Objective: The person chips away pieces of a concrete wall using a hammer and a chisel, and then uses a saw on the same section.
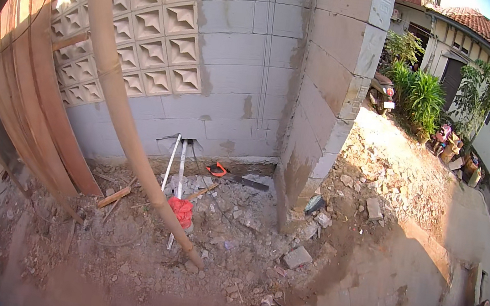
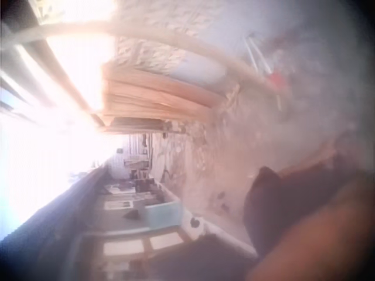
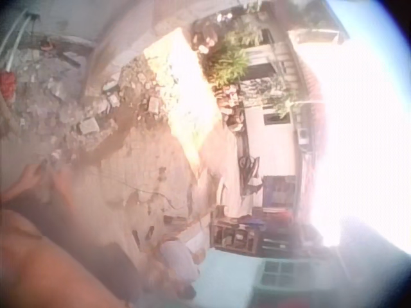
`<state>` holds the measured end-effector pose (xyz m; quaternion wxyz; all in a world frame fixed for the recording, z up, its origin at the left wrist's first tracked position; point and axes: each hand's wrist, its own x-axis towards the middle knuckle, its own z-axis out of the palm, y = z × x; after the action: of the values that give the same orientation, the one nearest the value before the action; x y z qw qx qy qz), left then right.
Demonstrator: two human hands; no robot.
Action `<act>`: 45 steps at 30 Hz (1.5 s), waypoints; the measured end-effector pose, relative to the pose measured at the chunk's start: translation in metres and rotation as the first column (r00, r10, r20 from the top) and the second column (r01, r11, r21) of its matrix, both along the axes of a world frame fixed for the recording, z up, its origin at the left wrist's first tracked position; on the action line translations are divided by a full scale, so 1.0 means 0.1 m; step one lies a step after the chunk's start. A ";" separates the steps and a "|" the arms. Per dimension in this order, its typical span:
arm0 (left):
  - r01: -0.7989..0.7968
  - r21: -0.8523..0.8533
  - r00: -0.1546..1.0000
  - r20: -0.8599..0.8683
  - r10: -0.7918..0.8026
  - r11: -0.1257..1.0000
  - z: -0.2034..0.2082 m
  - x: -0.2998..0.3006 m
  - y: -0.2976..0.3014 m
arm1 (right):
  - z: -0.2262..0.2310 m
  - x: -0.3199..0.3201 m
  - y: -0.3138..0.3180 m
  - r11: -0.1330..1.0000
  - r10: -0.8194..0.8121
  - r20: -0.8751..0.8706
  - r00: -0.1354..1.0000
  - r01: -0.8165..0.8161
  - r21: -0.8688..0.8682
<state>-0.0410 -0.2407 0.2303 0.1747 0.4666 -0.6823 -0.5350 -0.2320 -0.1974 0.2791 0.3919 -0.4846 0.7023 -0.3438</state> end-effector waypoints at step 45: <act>-0.780 0.413 0.444 -0.165 0.881 0.471 0.64 0.13 -4.80 | 0.34 -0.95 -4.90 0.885 -0.071 0.362 0.930 -0.109 0.453</act>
<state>-0.0277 -0.7203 0.2940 0.4695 0.6568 -0.2347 -0.5414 -0.3274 -0.6878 0.3135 0.6245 -0.3102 0.6732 -0.2460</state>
